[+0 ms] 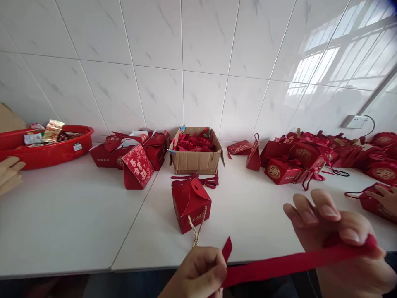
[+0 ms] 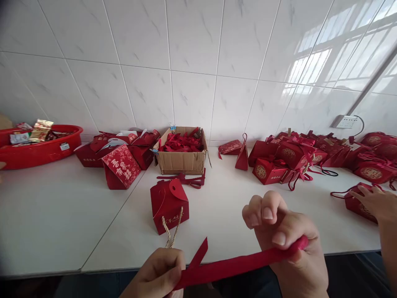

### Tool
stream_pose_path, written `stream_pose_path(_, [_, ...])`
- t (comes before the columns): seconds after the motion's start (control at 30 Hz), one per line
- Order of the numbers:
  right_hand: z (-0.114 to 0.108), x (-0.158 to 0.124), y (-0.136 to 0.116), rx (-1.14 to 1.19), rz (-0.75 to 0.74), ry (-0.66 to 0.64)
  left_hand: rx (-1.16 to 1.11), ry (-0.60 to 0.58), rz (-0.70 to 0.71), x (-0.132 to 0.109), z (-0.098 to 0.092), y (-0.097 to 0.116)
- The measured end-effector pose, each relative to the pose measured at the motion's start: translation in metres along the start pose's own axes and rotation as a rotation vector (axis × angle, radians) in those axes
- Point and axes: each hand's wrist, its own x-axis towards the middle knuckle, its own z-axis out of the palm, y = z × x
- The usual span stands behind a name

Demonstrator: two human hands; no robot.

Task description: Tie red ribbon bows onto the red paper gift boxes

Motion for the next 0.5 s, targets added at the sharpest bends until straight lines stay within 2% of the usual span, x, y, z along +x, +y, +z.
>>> stream_pose_path(0.07, [0.007,0.001,-0.004,0.070,0.016,-0.013,-0.031,-0.046,-0.022,0.005,0.000,-0.015])
stream_pose_path(0.17, [0.014,0.001,-0.009,0.120,0.004,-0.172,-0.014,-0.044,-0.058,0.002,0.002,-0.038])
stream_pose_path(0.23, [0.019,-0.001,-0.012,0.079,-0.001,-0.248,0.049,-0.034,-0.061,-0.003,0.005,-0.050])
stream_pose_path(0.3, [0.024,-0.006,-0.017,0.006,0.022,-0.246,0.098,-0.015,-0.068,-0.007,0.009,-0.060])
stream_pose_path(0.4, [0.027,-0.017,-0.027,-0.021,-0.039,-0.323,0.146,0.020,-0.110,-0.012,0.016,-0.075])
stream_pose_path(0.5, [0.021,-0.031,-0.043,-0.019,-0.100,-0.484,0.198,0.020,-0.155,-0.019,0.020,-0.098])
